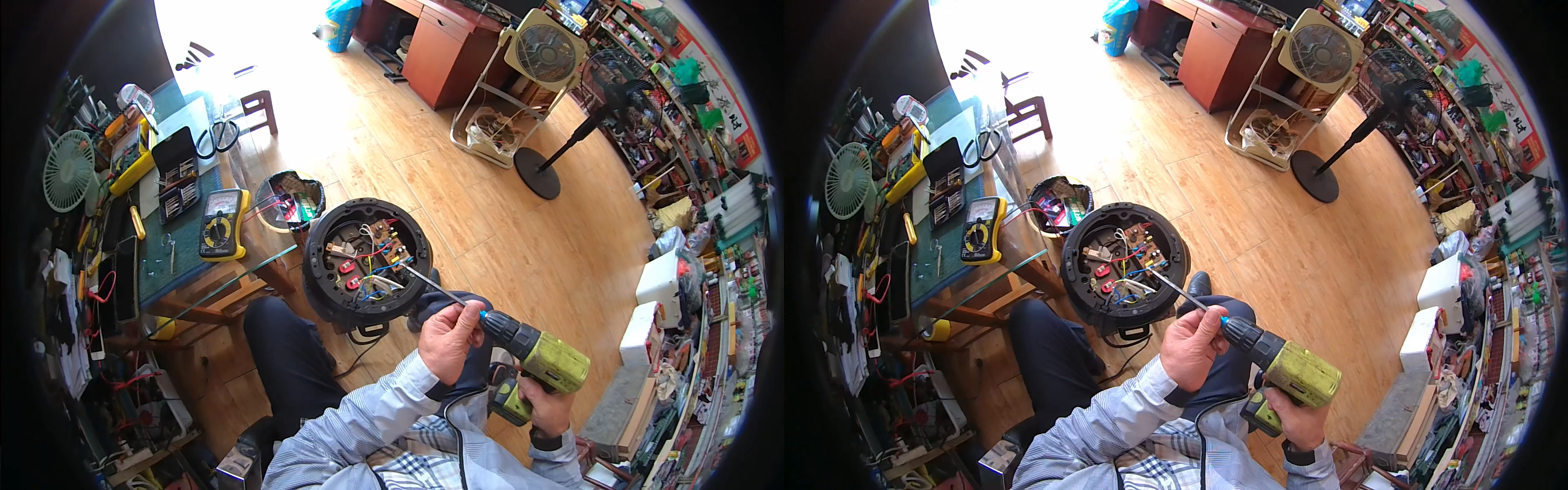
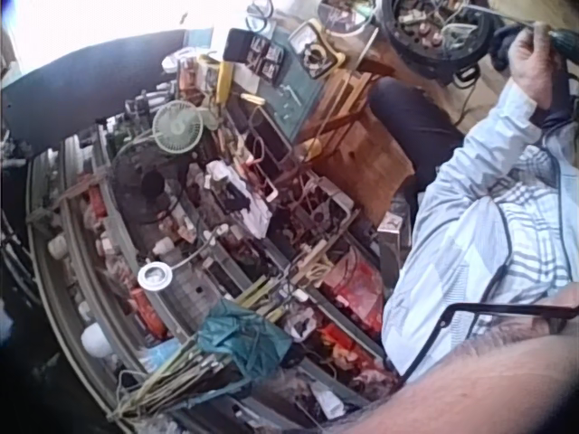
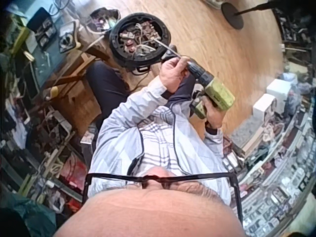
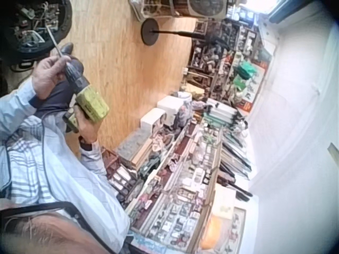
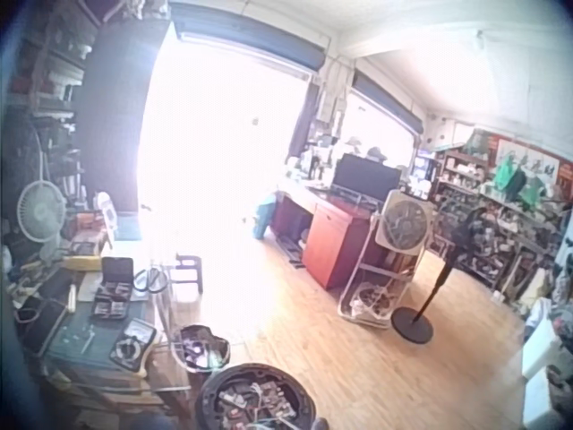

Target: The person uses a cordless drill to remove screws from a circular electronic device, then manipulates internal wires and components by hand. They continue adjusting and connecting wires inside the device throughout the clip.

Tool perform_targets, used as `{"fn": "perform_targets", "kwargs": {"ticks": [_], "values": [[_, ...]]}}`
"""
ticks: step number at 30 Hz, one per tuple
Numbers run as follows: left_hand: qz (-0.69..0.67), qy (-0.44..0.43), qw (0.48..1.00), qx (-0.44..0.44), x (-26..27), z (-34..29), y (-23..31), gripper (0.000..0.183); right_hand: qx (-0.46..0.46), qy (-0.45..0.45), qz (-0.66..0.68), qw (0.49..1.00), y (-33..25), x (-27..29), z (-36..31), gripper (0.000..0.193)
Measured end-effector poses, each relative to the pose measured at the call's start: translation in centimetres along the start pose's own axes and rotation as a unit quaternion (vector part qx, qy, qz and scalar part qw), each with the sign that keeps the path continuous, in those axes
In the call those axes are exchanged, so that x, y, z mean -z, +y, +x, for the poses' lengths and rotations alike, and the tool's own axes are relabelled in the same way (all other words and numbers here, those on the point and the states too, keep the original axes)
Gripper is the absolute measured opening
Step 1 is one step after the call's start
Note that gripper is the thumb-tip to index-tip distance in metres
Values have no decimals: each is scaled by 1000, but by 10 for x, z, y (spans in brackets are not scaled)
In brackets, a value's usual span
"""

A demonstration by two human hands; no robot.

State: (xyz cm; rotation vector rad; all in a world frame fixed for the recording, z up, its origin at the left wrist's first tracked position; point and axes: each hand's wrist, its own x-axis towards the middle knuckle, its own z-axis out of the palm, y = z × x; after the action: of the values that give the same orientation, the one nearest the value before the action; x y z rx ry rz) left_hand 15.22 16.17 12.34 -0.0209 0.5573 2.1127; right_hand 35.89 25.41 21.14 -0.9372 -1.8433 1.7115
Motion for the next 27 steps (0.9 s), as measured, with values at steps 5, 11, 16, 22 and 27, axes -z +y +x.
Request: {"fn": "perform_targets", "kwargs": {"ticks": [5, 11, 16, 22, 27], "values": [[-23, 21, 999, 26, 3, -4, -3, 25, -11, 16, 11, 1000, -3, 0, -10, 50], [-50, 30, 998, -24, 17, -1, 11, 25, -14, 28, 40, 999, -6, 6, -26, 51], [-47, 29, 998, -22, 15, 4, 10, 24, 10, 41, -10, 999, -9, 17, -29, 53], [-49, 44, 997, -43, 30, 15, 38, 29, -20, 63, 60, 996, -14, 21, -38, 58], [-62, 59, 995, -45, 34, 18, 39, 29, -11, 54, 35, 998, -22, 26, -35, 58]]}}
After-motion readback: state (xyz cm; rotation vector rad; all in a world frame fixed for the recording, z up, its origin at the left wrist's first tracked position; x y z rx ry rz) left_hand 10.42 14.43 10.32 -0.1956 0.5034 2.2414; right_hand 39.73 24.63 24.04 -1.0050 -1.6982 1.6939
